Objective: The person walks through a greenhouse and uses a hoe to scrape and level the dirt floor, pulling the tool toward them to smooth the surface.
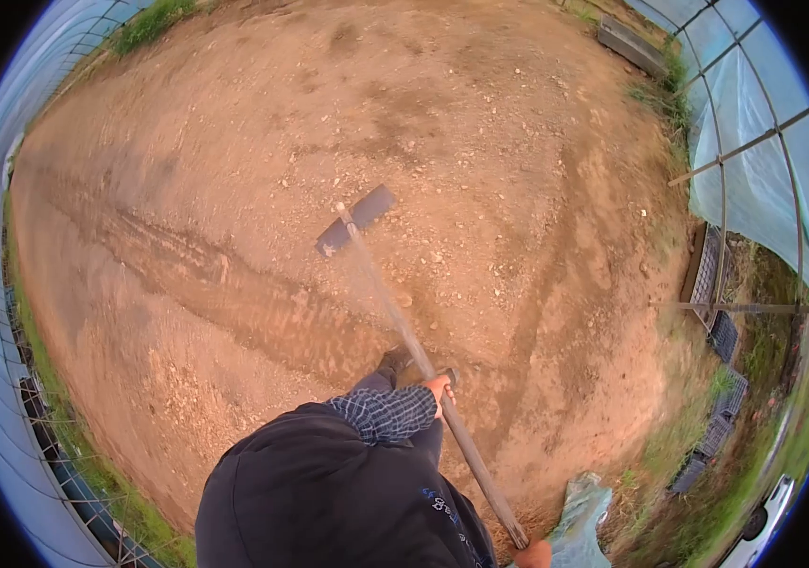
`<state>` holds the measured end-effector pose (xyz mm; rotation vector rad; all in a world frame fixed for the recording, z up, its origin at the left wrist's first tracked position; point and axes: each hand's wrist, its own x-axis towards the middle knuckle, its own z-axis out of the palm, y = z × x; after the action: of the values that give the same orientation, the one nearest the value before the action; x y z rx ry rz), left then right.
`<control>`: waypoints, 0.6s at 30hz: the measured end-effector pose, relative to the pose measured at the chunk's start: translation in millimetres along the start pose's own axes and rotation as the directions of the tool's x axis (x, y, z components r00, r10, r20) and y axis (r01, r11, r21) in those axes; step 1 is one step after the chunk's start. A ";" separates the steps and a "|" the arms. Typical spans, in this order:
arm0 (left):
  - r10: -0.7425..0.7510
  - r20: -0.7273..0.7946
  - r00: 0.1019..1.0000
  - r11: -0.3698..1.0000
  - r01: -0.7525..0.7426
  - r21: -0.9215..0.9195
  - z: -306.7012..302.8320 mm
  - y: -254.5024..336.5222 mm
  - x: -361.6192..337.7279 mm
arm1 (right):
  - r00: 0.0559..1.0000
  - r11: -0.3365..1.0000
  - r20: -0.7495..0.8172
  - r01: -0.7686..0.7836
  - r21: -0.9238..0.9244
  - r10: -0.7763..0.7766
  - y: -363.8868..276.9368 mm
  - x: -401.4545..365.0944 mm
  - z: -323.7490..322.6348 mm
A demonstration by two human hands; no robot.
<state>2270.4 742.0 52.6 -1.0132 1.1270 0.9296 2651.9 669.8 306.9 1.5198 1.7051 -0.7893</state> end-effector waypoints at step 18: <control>0.315 0.112 0.942 0.883 -0.334 0.330 69.8 212.9 -3.4 | 0.970 0.958 -0.191 -0.094 0.271 0.150 -216.2 111.2 -33.9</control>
<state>2086.3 867.9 30.9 -0.5152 1.3830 0.9727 2427.3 733.4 230.9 1.9291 1.6856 -0.8373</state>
